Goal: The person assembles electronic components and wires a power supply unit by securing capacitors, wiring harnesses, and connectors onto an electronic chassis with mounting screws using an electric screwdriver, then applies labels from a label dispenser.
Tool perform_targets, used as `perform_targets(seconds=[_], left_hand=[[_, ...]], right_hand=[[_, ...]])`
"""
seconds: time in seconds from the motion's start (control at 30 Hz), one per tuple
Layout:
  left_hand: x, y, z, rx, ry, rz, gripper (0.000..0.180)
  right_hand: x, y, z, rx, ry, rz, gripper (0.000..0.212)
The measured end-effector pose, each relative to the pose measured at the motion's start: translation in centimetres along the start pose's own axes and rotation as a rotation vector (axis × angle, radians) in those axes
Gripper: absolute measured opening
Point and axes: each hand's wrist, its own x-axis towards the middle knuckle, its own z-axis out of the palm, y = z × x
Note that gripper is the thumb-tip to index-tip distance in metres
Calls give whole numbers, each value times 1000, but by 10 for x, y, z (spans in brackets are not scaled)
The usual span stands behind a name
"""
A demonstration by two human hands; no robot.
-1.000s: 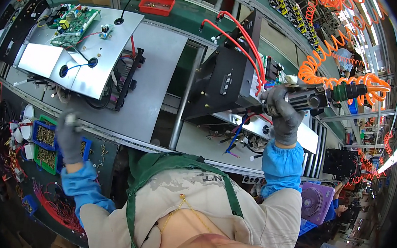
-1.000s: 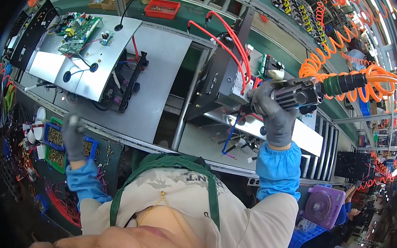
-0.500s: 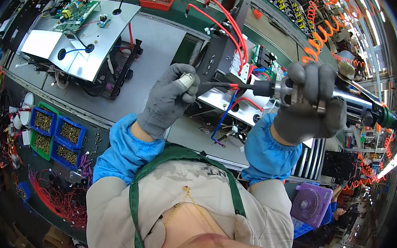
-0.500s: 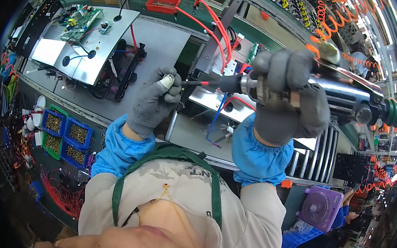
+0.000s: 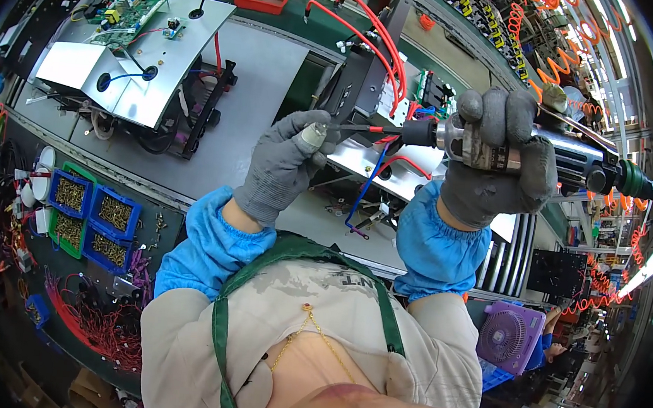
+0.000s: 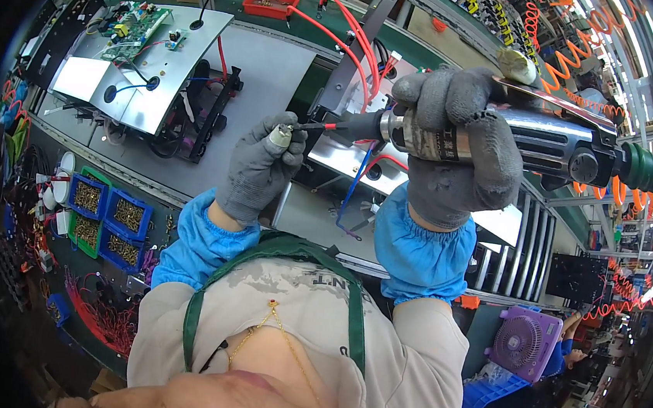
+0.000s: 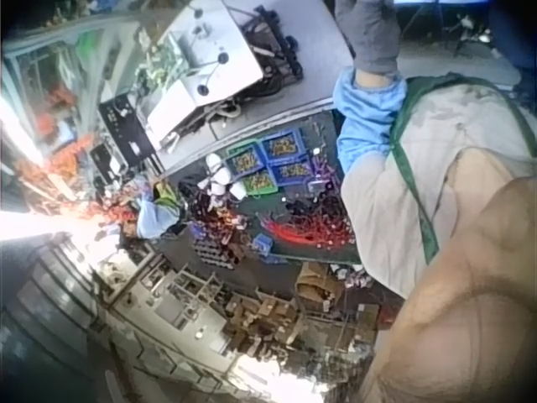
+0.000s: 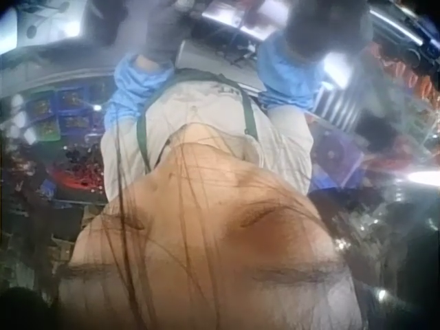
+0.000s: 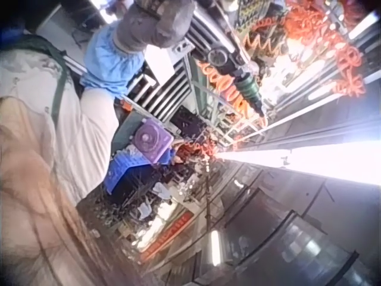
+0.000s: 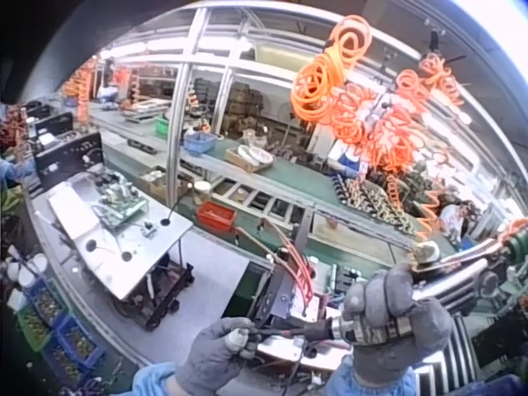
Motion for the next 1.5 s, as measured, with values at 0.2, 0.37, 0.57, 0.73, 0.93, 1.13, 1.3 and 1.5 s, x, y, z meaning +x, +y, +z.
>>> perform_targets(seconds=[0.2, 0.37, 0.57, 0.73, 0.93, 1.13, 1.3, 1.5], left_hand=[[0, 1, -2, 192, -38, 73, 25], [4, 25, 5, 404, -79, 62, 24], [4, 42, 13, 555, -43, 88, 26], [-7, 29, -27, 714, -187, -382, 56], [11, -52, -7, -750, -221, -442, 81], [35, -66, 10, -901, -161, -353, 80], [42, -57, 11, -1069, -215, -364, 58], [45, -48, 11, -1178, -246, -426, 55]], right_hand=[[3, 1, 4, 9, -27, 1, 19], [9, 1, 1, 13, -60, 16, 18], [18, 11, -11, 145, -93, -73, 34], [59, 0, -23, 205, -80, -98, 25], [112, 44, -46, 345, -77, -39, 25], [107, 87, -31, 587, 80, 119, 27], [100, 97, -22, 528, 183, 214, 25], [105, 102, -12, 308, 201, 159, 32]])
